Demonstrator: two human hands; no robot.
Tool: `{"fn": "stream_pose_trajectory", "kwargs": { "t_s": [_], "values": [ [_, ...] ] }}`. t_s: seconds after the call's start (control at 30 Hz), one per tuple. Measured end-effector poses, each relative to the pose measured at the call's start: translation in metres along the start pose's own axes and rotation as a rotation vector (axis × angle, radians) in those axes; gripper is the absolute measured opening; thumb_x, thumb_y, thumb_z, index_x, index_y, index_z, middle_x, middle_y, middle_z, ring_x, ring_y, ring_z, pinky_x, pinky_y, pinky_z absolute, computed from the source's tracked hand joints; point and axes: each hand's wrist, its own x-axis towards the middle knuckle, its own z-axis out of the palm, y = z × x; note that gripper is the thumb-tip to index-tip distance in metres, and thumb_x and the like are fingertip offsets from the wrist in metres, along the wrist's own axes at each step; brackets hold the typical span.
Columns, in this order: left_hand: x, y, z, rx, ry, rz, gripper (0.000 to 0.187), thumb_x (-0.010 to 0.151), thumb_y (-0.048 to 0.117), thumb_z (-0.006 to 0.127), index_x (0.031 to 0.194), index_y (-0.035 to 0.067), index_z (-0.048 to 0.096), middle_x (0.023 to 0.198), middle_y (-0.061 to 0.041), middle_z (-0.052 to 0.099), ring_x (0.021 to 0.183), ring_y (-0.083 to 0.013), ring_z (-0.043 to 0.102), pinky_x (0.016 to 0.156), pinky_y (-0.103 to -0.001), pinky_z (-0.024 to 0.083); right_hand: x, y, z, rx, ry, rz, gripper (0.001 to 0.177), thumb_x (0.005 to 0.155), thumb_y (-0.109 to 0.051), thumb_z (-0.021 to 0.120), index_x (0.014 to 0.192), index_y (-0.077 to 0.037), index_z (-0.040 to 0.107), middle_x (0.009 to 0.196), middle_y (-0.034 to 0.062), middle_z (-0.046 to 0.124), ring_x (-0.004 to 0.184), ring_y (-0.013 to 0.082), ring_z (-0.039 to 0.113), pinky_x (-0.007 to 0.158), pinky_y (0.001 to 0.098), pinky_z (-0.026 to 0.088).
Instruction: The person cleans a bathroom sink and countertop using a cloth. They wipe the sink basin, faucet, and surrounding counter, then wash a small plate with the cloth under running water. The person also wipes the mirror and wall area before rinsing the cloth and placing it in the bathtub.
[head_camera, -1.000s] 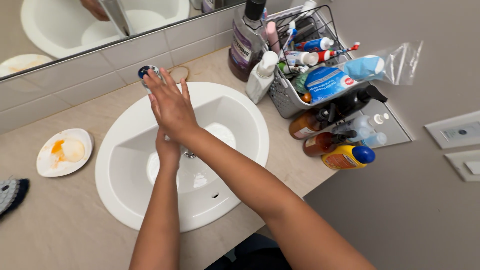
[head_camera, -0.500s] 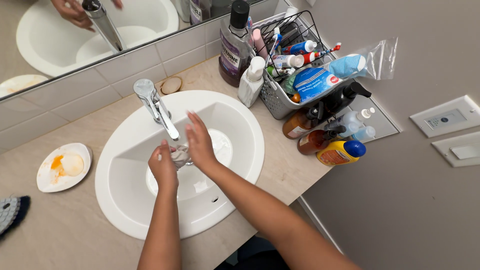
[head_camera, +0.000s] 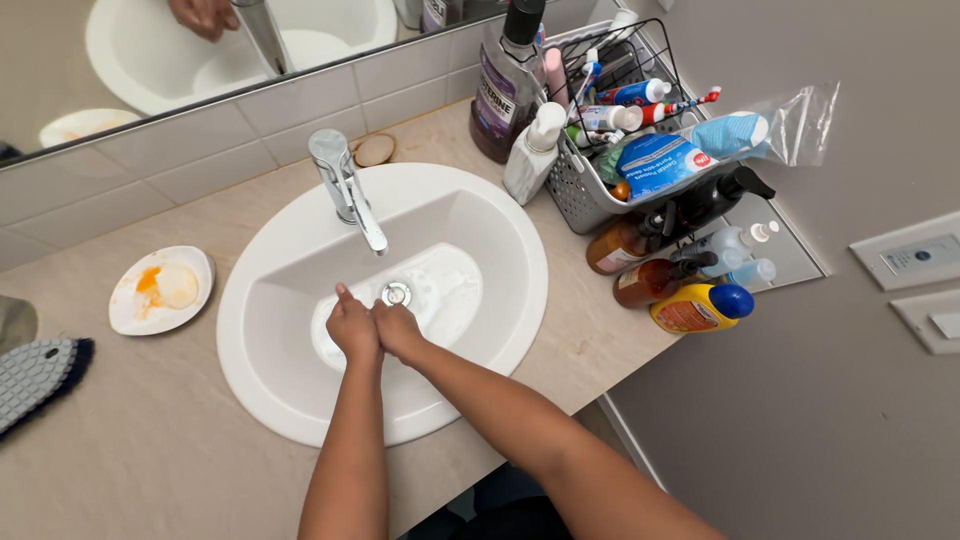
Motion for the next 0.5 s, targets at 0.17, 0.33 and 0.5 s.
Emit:
{"fn": "stream_pose_trajectory", "kwargs": {
  "t_s": [0.17, 0.33, 0.5],
  "values": [
    [0.039, -0.056, -0.019, -0.37, 0.079, -0.335, 0.044, 0.111, 0.041, 0.043, 0.096, 0.001, 0.052, 0.087, -0.005, 0.054, 0.07, -0.0159, 0.061, 0.075, -0.033, 0.063, -0.032, -0.018, 0.006, -0.631, 0.058, -0.123, 0.061, 0.106, -0.041, 0.034, 0.075, -0.003, 0.07, 0.075, 0.0161, 0.072, 0.071, 0.0304, 0.071, 0.068, 0.0438, 0.056],
    [0.051, -0.083, -0.027, -0.455, 0.088, -0.521, 0.036, 0.11, 0.032, 0.051, 0.105, -0.003, 0.057, 0.1, -0.006, 0.064, 0.092, -0.015, 0.075, 0.074, -0.027, 0.06, -0.048, -0.015, 0.001, -0.881, 0.025, -0.305, 0.057, 0.106, -0.038, 0.036, 0.073, -0.007, 0.071, 0.075, 0.0152, 0.072, 0.072, 0.0317, 0.07, 0.069, 0.0457, 0.055],
    [0.051, -0.085, -0.026, -0.48, 0.034, -0.629, 0.019, 0.108, 0.028, 0.048, 0.112, 0.015, 0.06, 0.098, 0.003, 0.066, 0.08, -0.0034, 0.067, 0.066, -0.026, 0.059, -0.042, -0.005, -0.013, -0.963, 0.054, -0.674, 0.054, 0.107, -0.033, 0.038, 0.07, -0.009, 0.069, 0.071, 0.0121, 0.071, 0.069, 0.0317, 0.068, 0.068, 0.0444, 0.053]
  ]
}}
